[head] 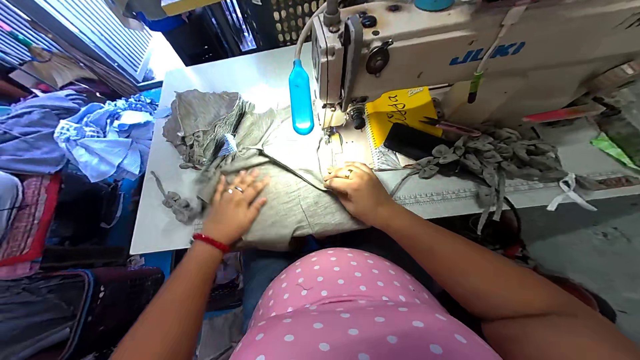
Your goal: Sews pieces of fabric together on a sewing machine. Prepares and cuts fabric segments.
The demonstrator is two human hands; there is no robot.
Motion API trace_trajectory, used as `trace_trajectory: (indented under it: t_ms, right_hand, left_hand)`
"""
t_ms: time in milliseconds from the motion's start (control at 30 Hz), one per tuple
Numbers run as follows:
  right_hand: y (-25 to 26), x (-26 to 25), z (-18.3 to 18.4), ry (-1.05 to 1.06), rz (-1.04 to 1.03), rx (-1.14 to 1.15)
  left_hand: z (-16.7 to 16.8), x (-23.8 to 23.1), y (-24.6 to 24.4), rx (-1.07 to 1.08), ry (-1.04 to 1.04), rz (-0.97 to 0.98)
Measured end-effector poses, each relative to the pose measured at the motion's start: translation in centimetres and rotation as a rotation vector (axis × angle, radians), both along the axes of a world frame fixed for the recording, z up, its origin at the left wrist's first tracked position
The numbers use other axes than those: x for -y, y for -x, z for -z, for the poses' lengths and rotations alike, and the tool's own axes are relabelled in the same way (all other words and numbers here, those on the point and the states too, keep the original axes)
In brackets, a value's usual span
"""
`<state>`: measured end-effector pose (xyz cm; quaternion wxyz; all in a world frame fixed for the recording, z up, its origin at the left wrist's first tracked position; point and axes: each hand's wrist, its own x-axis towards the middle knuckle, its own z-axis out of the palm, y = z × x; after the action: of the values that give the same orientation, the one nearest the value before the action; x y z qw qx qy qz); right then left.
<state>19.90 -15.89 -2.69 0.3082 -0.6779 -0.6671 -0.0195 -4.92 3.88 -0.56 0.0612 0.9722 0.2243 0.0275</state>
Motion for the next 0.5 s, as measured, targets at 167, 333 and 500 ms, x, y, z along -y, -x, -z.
trace_trajectory:
  t_ms: [167, 333, 500]
  right_hand:
    - [0.2, 0.1, -0.2, -0.037, 0.026, -0.006]
    - [-0.4, 0.7, -1.1, -0.084, 0.05, -0.016]
    - [-1.3, 1.9, 0.1, 0.001, 0.012, 0.015]
  left_hand:
    - [-3.1, 0.9, -4.5, 0.211, -0.233, 0.135]
    - [-0.5, 0.9, -11.5, 0.303, -0.256, 0.4]
    - [-0.9, 0.4, -10.4, 0.252, -0.169, 0.554]
